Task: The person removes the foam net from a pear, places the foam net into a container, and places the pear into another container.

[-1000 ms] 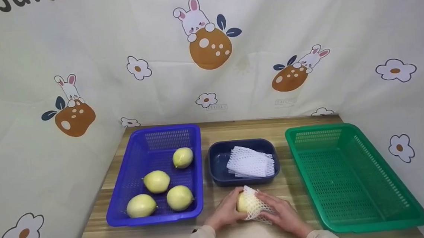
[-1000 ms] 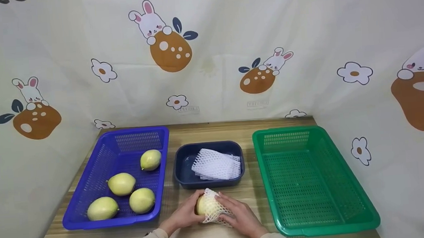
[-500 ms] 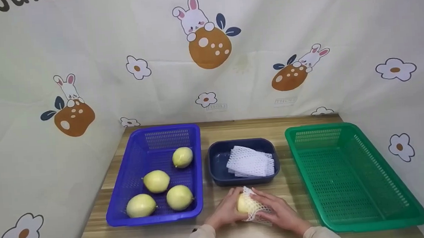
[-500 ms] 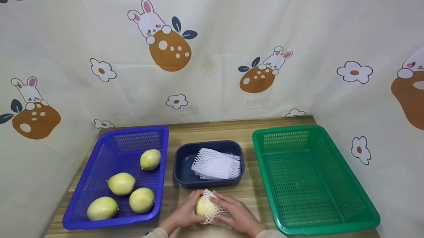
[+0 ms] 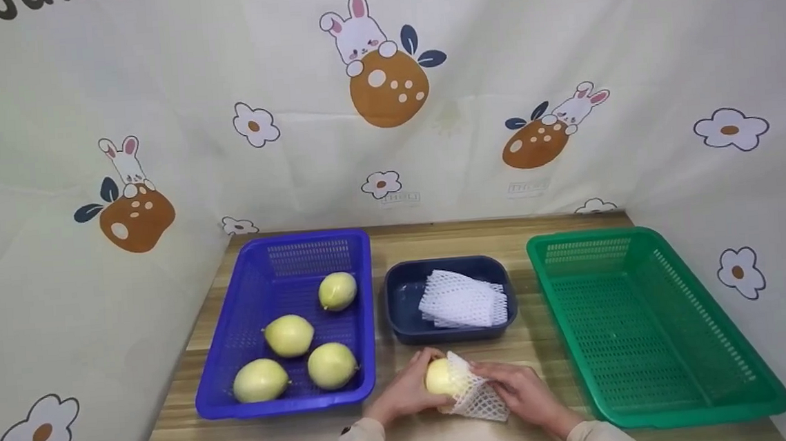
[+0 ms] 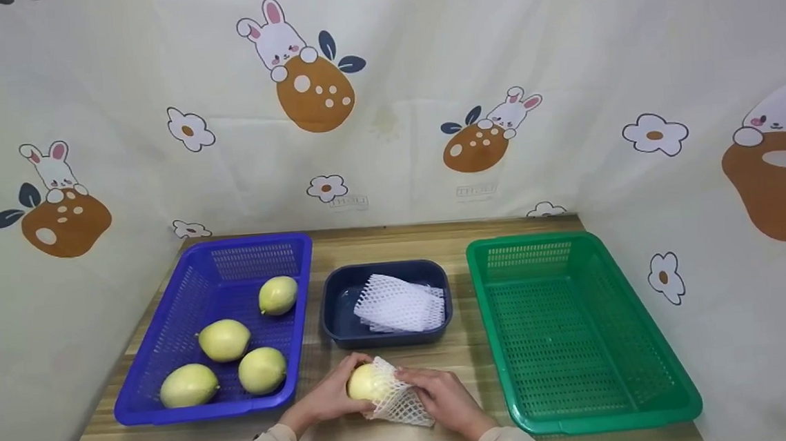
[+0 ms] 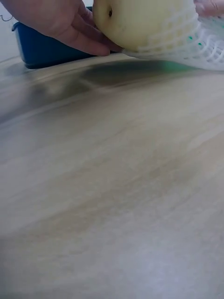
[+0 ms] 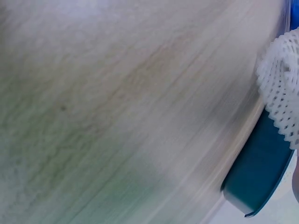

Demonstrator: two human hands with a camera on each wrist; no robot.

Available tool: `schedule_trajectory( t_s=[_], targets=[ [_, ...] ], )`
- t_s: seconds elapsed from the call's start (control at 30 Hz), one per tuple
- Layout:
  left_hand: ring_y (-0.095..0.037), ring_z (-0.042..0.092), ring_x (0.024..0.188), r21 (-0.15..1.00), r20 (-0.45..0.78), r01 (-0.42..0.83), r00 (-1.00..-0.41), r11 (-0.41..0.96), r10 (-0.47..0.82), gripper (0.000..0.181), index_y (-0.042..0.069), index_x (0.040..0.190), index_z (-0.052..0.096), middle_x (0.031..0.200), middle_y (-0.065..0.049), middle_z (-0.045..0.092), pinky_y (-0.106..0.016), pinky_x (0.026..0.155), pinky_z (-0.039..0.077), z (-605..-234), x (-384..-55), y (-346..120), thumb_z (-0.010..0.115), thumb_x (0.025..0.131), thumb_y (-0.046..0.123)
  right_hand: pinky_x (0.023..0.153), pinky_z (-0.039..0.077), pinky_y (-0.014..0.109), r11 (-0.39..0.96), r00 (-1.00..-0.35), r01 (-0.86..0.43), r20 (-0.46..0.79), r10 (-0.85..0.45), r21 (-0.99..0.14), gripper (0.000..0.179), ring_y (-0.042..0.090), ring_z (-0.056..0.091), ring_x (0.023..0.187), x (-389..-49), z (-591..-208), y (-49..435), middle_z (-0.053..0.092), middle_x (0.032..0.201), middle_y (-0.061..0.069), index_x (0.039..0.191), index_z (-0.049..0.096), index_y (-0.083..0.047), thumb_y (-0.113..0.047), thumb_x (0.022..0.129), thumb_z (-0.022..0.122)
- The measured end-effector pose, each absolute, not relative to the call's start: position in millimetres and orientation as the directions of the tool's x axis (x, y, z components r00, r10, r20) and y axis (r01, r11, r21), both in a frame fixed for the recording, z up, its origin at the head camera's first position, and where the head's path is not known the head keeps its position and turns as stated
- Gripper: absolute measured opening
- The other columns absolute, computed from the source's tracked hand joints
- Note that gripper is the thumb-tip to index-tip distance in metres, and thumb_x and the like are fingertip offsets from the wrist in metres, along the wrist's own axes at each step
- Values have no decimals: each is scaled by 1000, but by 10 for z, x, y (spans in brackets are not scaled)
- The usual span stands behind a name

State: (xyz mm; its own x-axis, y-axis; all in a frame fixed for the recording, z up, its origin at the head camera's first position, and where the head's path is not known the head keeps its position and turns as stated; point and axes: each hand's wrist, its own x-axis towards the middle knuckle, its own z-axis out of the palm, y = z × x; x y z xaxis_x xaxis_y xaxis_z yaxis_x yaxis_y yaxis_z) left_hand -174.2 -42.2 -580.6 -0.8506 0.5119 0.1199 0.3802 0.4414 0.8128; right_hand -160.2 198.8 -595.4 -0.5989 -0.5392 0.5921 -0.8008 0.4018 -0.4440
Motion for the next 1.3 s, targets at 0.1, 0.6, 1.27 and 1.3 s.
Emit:
schedule_trajectory(
  t_s=[0.1,0.6,1.27,1.3],
  targets=[
    [-14,47,92,811,125,373,-863,451,489,58,17,108,45,104,4,44,-29,79,40,-5769,-1740,-483,75,61,33,86,39,22,437,-601,-798,614,-513,-416,35,18,58,96,-1601,-5959,2022,61,107,5,106,64,-8,7,75,60],
    [-17,49,92,735,193,433,-871,522,451,72,11,124,43,108,-1,47,-34,77,41,-5342,-1638,-512,72,65,40,82,43,23,498,-545,-799,756,-363,-337,43,22,60,89,-1612,-5811,1964,63,102,8,103,65,-5,14,64,60],
    [-21,53,85,645,315,448,-894,619,318,70,14,123,45,105,-5,48,-37,70,44,-4501,-1902,-1079,73,65,40,80,43,20,622,-505,-719,848,-161,-310,35,21,60,90,-1906,-4910,1904,63,102,6,99,68,-6,9,69,59],
    [-21,53,85,638,315,446,-895,628,316,70,13,123,45,106,-5,47,-38,69,44,-4471,-1921,-1115,73,65,40,79,43,21,634,-505,-709,850,-152,-308,34,21,60,90,-1933,-4857,1908,63,102,6,99,68,-6,9,69,58]
  ],
)
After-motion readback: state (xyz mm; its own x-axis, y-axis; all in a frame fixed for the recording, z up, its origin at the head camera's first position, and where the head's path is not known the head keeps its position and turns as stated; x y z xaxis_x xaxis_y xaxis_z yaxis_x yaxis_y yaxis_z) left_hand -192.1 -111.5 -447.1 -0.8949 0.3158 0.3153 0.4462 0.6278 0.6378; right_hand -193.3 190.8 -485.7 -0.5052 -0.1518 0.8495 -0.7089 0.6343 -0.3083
